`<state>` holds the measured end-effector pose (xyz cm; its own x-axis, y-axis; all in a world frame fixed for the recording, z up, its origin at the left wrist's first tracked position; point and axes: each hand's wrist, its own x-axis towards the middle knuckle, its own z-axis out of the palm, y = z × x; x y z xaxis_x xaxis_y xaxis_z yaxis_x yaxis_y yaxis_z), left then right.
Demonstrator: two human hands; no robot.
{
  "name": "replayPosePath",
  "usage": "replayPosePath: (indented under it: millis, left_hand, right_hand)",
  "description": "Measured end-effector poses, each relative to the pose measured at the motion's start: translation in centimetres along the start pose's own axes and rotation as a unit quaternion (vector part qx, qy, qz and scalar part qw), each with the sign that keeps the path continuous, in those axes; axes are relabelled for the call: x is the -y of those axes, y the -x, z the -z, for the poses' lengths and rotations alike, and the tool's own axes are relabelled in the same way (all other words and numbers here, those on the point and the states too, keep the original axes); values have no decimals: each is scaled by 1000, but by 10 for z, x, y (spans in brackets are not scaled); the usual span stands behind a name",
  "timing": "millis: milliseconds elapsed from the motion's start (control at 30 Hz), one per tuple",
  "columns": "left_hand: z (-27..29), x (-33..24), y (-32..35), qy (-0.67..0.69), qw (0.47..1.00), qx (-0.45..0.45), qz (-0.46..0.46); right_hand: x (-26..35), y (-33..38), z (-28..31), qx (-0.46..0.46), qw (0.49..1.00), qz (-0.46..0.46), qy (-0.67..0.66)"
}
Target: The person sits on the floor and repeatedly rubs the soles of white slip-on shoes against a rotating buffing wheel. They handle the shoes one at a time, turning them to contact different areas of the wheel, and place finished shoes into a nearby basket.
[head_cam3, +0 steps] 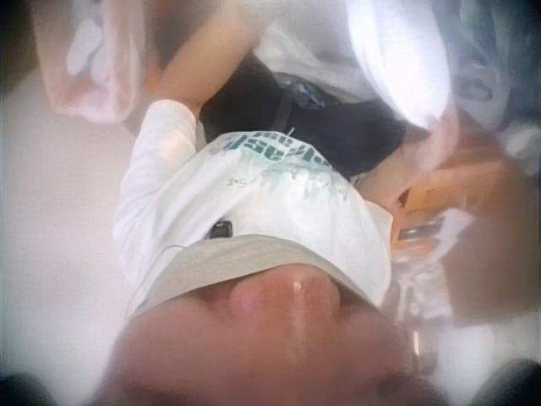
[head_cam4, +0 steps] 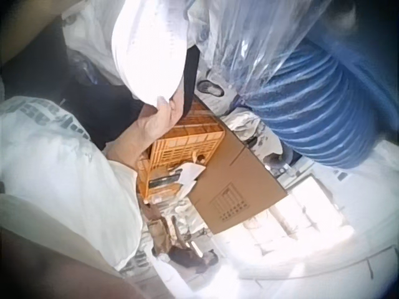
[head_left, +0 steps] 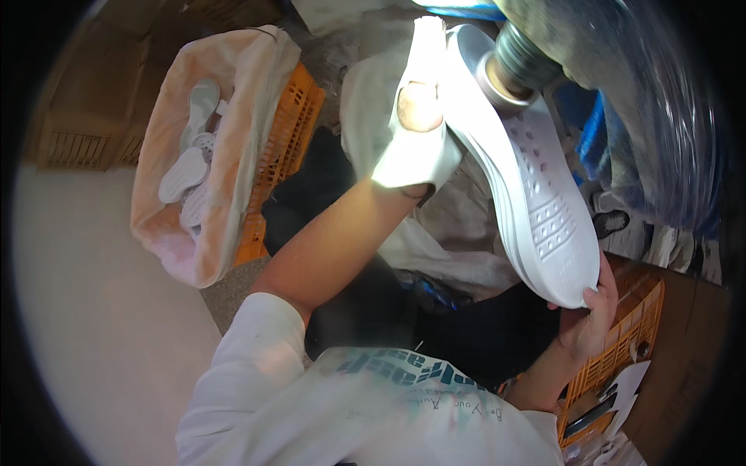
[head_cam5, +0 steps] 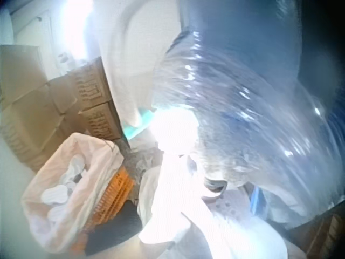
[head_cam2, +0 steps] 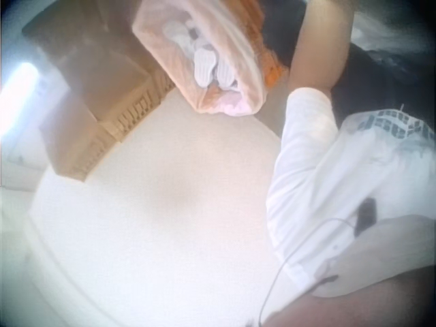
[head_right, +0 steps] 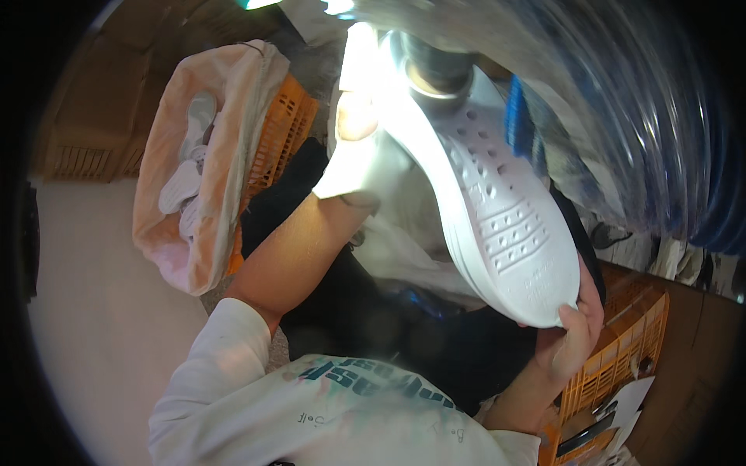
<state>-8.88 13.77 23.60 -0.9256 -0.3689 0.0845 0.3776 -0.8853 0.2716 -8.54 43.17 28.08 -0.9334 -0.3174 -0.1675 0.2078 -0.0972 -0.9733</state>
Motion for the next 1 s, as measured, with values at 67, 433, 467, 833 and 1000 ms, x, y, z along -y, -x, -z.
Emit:
replayPosePath:
  millis: [67, 433, 467, 833, 1000]
  left_hand:
    - [3, -12, -5, 11, 1000, -20, -12]
    - [71, -140, -11, 124, 959, -179, -181]
    - [72, -151, -7, 130, 953, -189, -198]
    - [44, -130, -28, 67, 938, -320, -113]
    - [65, -101, -37, -52, 939, -332, -73]
  right_hand:
    - [-1, -15, -22, 35, 999, -27, -19]
    - [-136, -126, -127, 308, 887, -224, -260]
    - [-162, -146, -124, 321, 891, -247, -206]
    - [-368, -375, -61, -108, 932, -345, -8]
    - [-349, -357, -87, -43, 948, -276, 155]
